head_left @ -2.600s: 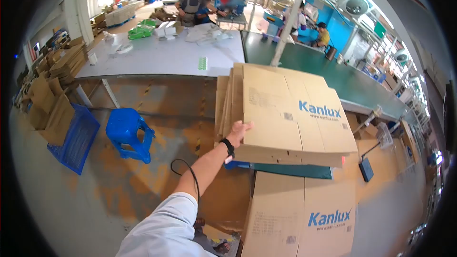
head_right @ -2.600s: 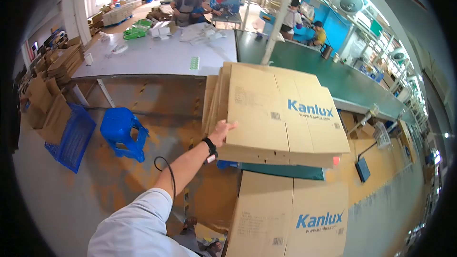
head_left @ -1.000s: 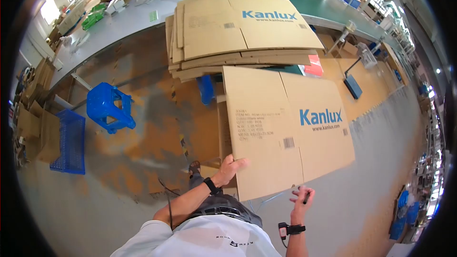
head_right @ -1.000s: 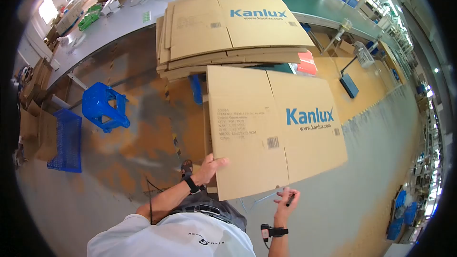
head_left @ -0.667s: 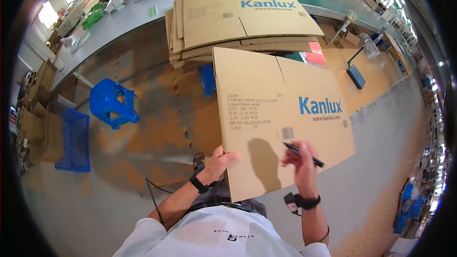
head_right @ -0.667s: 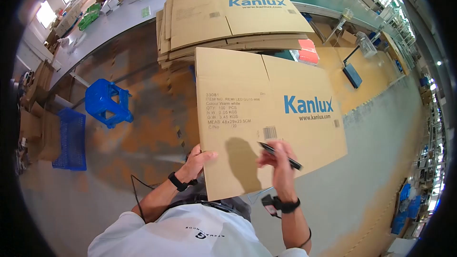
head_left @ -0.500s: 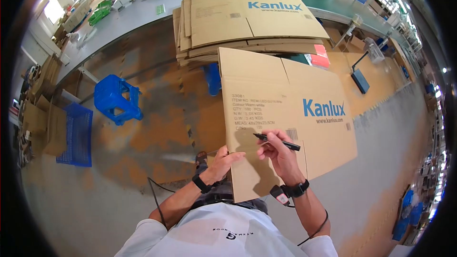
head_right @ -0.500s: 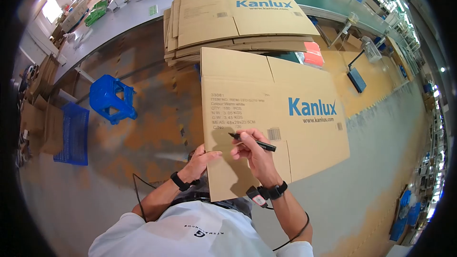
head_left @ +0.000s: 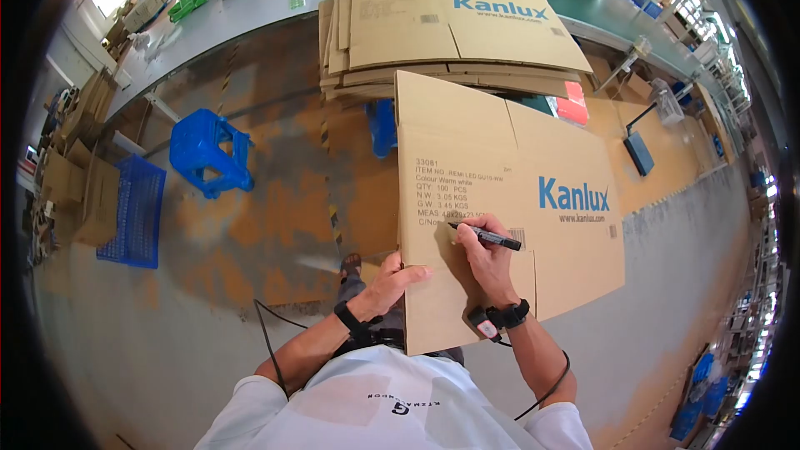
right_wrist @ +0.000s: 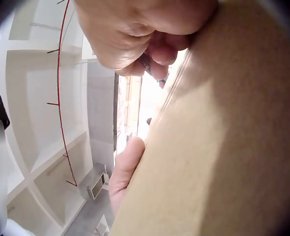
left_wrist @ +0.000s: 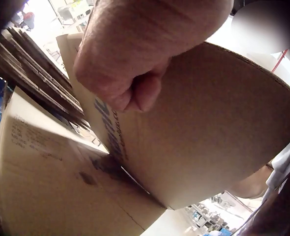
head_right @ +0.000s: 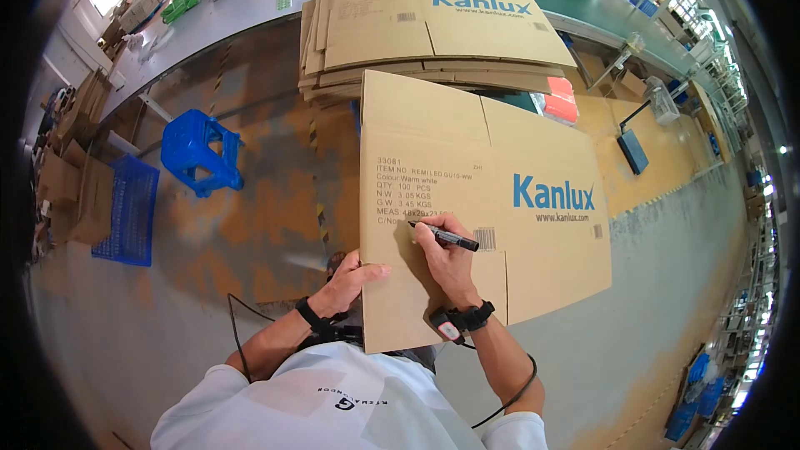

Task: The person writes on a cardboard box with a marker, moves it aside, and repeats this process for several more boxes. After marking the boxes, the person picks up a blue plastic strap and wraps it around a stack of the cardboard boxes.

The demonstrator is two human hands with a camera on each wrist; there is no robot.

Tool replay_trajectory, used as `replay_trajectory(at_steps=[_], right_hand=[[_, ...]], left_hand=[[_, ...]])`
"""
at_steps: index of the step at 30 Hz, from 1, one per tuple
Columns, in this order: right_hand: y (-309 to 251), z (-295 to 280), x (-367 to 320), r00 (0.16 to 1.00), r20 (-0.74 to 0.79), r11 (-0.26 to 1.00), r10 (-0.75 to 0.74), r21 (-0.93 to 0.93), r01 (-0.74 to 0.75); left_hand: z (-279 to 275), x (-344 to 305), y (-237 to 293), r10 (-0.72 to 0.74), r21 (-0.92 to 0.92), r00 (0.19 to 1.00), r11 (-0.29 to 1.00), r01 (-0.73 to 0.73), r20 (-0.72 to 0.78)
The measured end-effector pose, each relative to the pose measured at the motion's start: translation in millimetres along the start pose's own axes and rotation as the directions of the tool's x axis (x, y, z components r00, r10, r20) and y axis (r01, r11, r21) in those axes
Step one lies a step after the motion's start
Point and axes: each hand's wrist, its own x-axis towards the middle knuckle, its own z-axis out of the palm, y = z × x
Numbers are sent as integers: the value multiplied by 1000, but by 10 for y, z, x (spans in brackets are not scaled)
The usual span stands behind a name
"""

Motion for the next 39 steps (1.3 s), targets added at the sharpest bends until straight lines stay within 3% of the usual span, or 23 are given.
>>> replay_trajectory(at_steps=[3,15,18,24,27,30,33,36,38,39], right_hand=[[60,18,20,997,-2,997,-73,-32,73],[67,13,13,998,20,995,-58,-75,59],[108,35,10,997,-68,997,-43,-63,38],[25,23,8,1000,-12,995,-12,-95,11],[109,23,13,998,-59,996,-9,-91,4],[27,30,0,1000,-3,998,-16,-59,15],[-116,-58,-85,995,-43,987,91,134,-84],[-404,-409,-340,998,-56,995,-36,-91,30],[-423,-856,-534,987,82,929,-136,-335,155],[-687,-984,-596,912,267,810,-311,-428,401]], left_hand=[[-1,1,1,-12,2,1000,1000,12,-1],[12,-11,28,-35,-12,999,999,35,-1],[-11,-8,6,-35,6,999,999,35,-1],[-20,-7,17,-28,23,1000,999,28,9],[-26,-7,9,-20,24,1000,1000,20,18],[-9,-16,35,-36,18,999,999,36,0],[-23,-2,0,-20,-52,999,998,18,-32],[-21,20,133,-69,-121,997,991,64,-41],[-63,46,296,-65,-166,998,984,61,-19],[-96,62,411,-45,-183,999,982,42,-14]])
